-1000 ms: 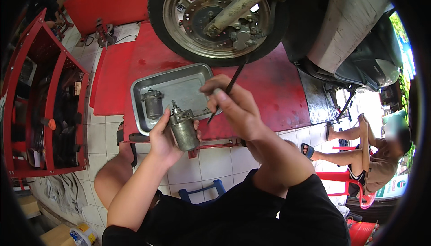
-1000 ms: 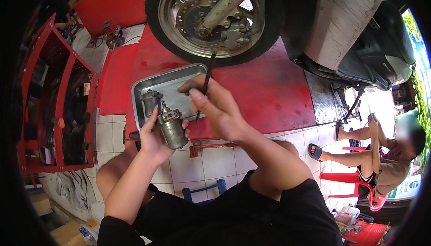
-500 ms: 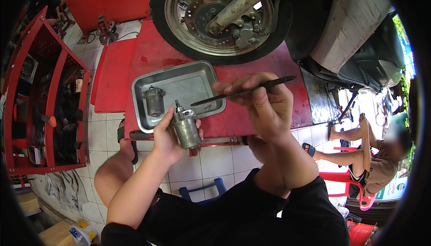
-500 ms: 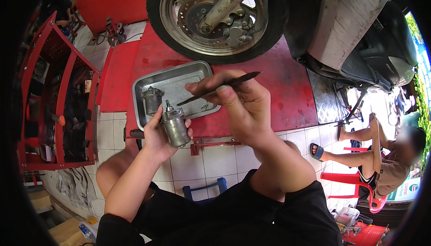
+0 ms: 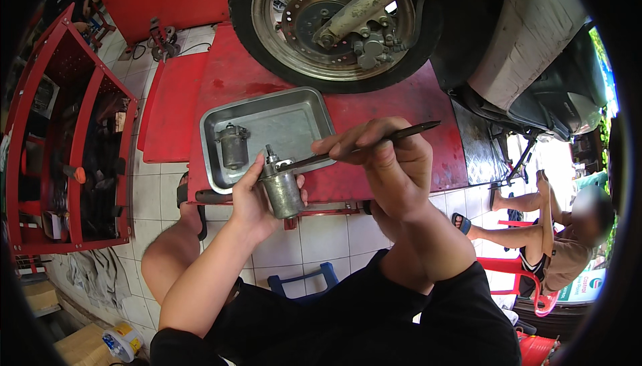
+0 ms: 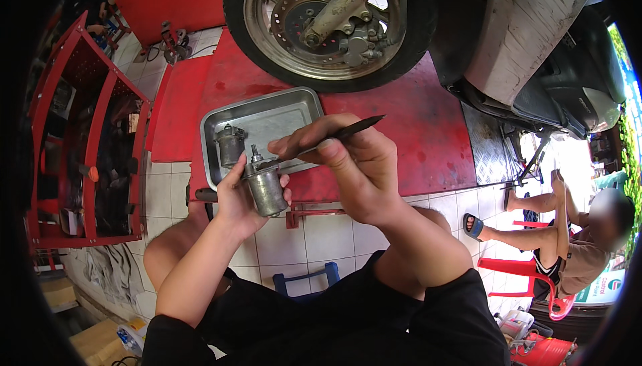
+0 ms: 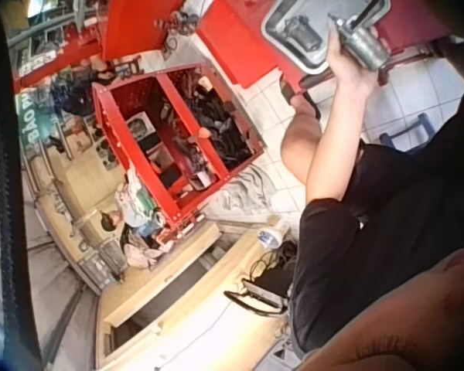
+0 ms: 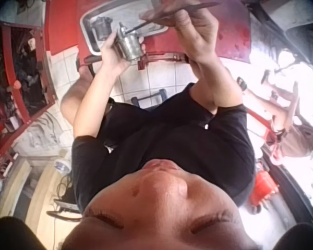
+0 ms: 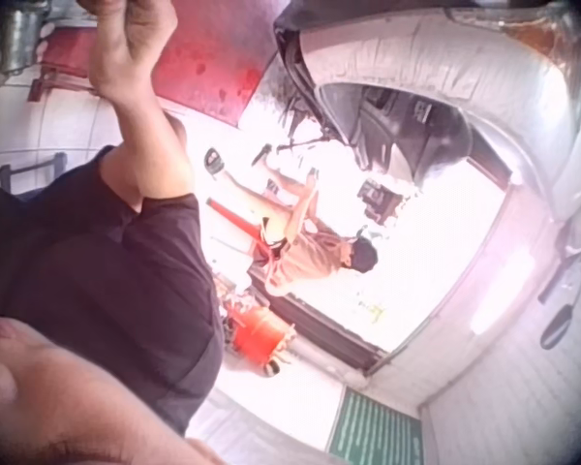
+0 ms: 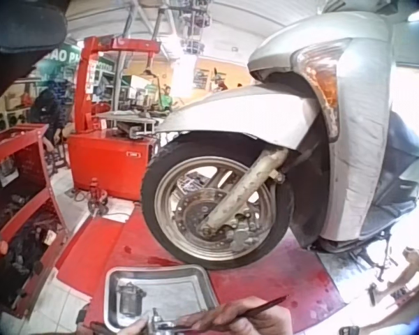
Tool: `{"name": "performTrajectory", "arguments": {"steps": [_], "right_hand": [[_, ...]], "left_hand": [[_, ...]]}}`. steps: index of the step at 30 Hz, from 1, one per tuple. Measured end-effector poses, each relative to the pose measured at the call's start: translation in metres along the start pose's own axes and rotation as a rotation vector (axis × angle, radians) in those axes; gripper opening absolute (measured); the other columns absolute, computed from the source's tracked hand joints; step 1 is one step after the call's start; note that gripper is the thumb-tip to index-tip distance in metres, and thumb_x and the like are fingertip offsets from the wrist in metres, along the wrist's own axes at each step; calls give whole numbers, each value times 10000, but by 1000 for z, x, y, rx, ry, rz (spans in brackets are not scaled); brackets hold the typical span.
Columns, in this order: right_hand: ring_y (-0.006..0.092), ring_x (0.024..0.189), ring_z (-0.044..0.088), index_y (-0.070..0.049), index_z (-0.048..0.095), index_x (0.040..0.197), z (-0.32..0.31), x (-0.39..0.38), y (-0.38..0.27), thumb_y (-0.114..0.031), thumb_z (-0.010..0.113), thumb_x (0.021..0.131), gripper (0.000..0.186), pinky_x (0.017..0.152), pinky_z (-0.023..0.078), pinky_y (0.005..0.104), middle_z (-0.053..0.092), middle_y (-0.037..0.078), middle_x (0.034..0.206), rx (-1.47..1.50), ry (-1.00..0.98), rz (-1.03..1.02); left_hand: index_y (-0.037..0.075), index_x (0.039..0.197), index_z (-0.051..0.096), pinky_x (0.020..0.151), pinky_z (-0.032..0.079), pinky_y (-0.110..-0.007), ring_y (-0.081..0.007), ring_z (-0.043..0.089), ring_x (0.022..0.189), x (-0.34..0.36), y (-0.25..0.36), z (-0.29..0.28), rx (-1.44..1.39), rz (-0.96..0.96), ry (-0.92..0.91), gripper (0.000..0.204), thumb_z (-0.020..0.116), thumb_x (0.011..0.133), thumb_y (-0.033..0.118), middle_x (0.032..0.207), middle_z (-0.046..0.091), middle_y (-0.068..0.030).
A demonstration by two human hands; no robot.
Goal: The person disassembles a cylindrical mechanical component using a screwdriver, removes internal parts, and places them into a metal tray. They then reassemble the component by inserting the parts back into the housing and tightening the assembly.
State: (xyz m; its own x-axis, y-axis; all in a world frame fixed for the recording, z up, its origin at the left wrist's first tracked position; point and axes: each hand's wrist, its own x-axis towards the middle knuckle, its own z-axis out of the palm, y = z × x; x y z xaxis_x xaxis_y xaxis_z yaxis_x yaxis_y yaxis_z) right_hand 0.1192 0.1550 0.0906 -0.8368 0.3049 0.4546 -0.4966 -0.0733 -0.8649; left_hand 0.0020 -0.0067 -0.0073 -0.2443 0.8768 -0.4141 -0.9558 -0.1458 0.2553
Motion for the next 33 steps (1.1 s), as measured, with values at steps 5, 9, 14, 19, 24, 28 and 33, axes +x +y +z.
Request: {"name": "performTrajectory", "arguments": {"steps": [5, 9, 14, 19, 24, 28, 33], "right_hand": [[398, 1050, 674, -23, 542, 1089, 1, -1, -2, -207, 479, 1058, 197, 963, 519, 542, 672, 194, 972, -59, -40, 3], [400, 1047, 678, -23, 548, 1075, -1, 0, 1, -197, 479, 1058, 189, 932, 544, 511, 673, 197, 961, -39, -28, -61], [399, 1066, 675, 7, 548, 1097, -2, -1, 1, -148, 486, 1053, 173, 940, 547, 505, 683, 218, 1015, -47, -55, -31], [290, 1061, 693, 67, 576, 1192, 9, 4, -5, 51, 515, 978, 223, 927, 560, 387, 701, 206, 1092, -212, 41, 24], [243, 1059, 699, 49, 600, 1212, -10, 0, -9, 58, 642, 902, 313, 926, 551, 340, 702, 182, 1090, -615, -55, 26], [239, 1103, 679, 33, 577, 1254, -7, 1, -7, 25, 677, 886, 382, 924, 547, 344, 682, 182, 1128, -678, -30, 9], [260, 1067, 693, 31, 600, 1227, 5, 3, -4, 18, 658, 894, 338, 880, 553, 353, 658, 211, 1176, -335, 35, 132]], "left_hand": [[48, 1062, 600, 784, 528, -433, -316, 632, 822, -1, 0, 0, 0, 10, 10, 545, 411, 1002, 555, 920, 653, -179], [46, 1068, 597, 786, 529, -435, -317, 633, 825, -1, 0, 1, 4, 1, 12, 546, 413, 1002, 556, 918, 653, -182], [40, 1065, 595, 786, 531, -441, -319, 636, 824, 0, -1, -2, -20, -3, 26, 545, 418, 1002, 551, 914, 653, -182], [46, 1051, 593, 791, 530, -445, -322, 636, 828, 2, -2, -6, -12, -10, 77, 522, 446, 997, 543, 911, 655, -182], [60, 1041, 587, 785, 535, -448, -327, 640, 825, 3, -4, -5, 5, -25, 139, 500, 474, 987, 544, 910, 656, -184], [66, 1037, 583, 775, 542, -450, -329, 645, 820, 2, -6, -3, 12, -38, 169, 492, 487, 981, 545, 910, 656, -185], [62, 1054, 588, 773, 543, -449, -332, 647, 812, 3, -8, -2, 9, -38, 191, 499, 502, 974, 547, 917, 656, -187]]}}
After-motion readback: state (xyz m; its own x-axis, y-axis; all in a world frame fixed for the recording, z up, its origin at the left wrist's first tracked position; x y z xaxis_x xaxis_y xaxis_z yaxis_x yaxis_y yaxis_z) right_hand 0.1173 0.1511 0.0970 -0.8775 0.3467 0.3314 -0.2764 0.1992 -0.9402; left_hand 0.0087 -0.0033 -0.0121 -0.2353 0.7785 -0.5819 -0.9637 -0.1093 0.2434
